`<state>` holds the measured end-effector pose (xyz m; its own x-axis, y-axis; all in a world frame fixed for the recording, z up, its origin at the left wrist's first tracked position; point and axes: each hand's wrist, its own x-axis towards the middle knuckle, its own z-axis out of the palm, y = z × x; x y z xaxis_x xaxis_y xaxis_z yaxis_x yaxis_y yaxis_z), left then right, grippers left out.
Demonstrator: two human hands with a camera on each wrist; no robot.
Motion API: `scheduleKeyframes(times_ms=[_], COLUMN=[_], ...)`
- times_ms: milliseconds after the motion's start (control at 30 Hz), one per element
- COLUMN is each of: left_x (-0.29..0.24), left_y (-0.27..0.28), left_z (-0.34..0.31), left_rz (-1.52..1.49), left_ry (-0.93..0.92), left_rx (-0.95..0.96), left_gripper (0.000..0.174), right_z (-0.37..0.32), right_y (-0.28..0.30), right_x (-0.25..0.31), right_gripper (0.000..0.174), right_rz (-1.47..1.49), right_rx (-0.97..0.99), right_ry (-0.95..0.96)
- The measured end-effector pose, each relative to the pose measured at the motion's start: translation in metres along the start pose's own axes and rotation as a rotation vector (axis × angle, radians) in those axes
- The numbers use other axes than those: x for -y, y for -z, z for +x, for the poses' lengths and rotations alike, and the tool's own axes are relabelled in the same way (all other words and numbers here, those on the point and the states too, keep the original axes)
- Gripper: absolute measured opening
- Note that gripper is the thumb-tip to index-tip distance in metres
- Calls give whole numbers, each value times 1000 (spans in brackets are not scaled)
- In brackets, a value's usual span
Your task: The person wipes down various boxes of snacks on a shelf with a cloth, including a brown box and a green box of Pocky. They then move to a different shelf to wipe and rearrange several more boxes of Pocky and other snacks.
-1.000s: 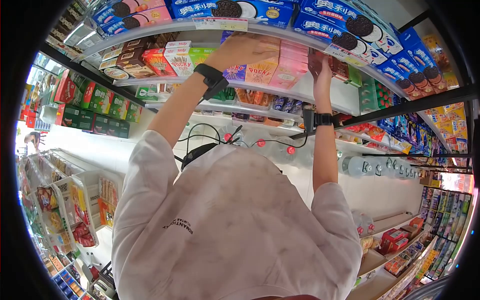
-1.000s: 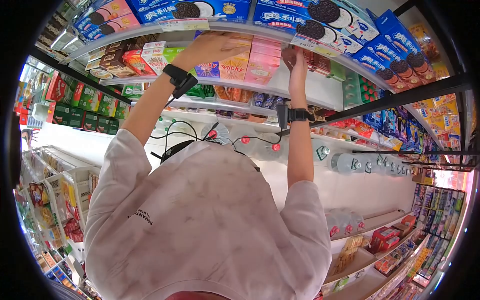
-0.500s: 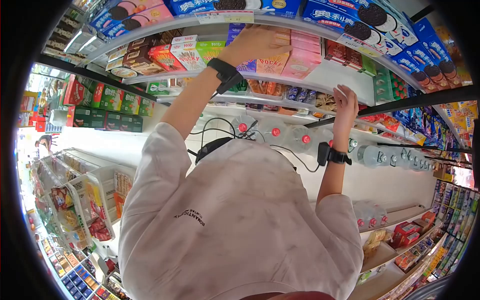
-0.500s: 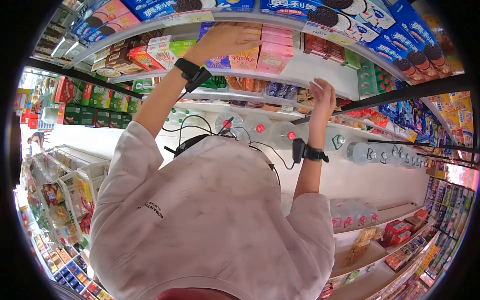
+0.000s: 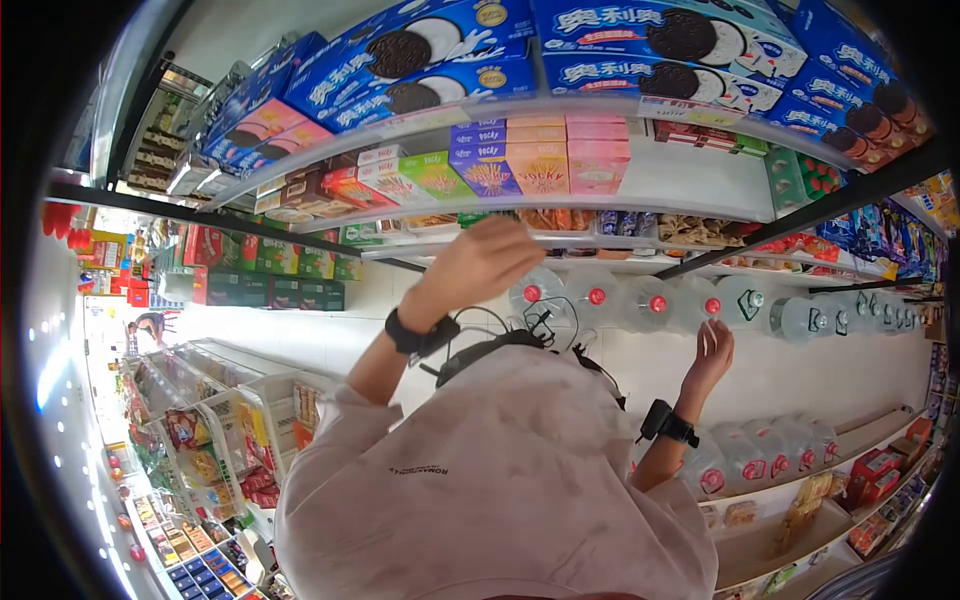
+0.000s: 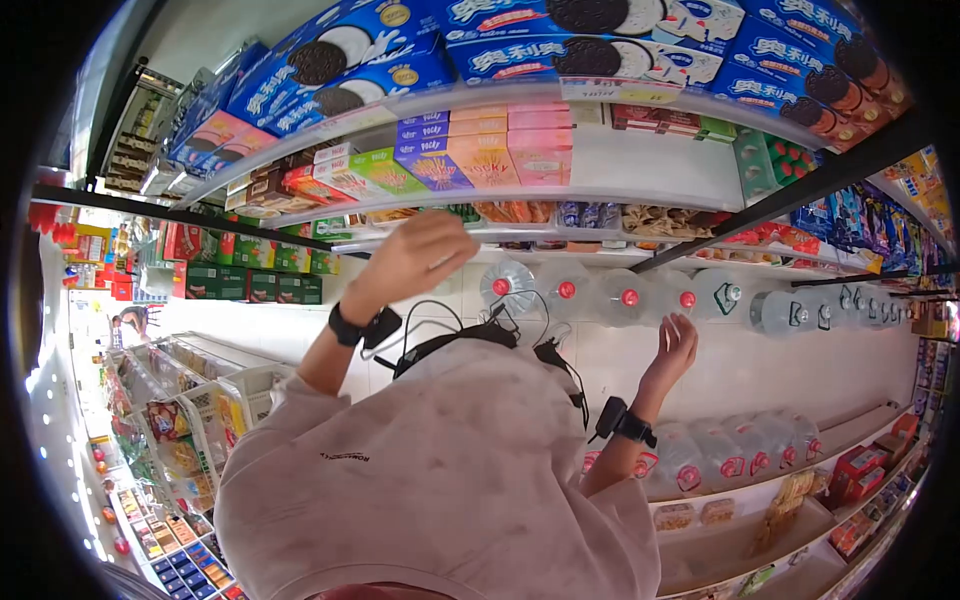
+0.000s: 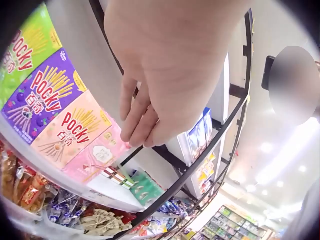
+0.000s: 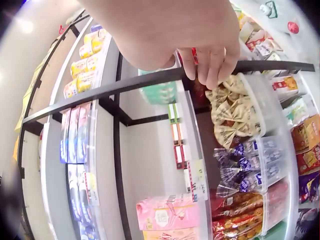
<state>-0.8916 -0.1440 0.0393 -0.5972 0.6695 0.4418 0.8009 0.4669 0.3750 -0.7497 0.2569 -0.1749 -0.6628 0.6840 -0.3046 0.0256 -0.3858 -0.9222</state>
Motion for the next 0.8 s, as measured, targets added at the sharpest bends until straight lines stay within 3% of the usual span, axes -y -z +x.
scheduleKeyframes(times_ms=[167, 367, 467, 800], left_x=[-23, -19, -8, 44], left_y=[23, 68, 77, 94], left_z=[-21, -63, -81, -150], left_rz=[59, -37, 43, -118], left_ry=[112, 375, 462, 504], left_rx=[11, -232, -121, 18], left_gripper=[16, 25, 26, 20], right_z=[-11, -22, -50, -152], right_y=[20, 10, -5, -33], right_x=[-8, 38, 58, 25], right_gripper=[39, 42, 43, 42], right_rz=[-5, -39, -87, -137], right_rx=[-37, -47, -67, -69], right_ry=[-13, 159, 226, 175])
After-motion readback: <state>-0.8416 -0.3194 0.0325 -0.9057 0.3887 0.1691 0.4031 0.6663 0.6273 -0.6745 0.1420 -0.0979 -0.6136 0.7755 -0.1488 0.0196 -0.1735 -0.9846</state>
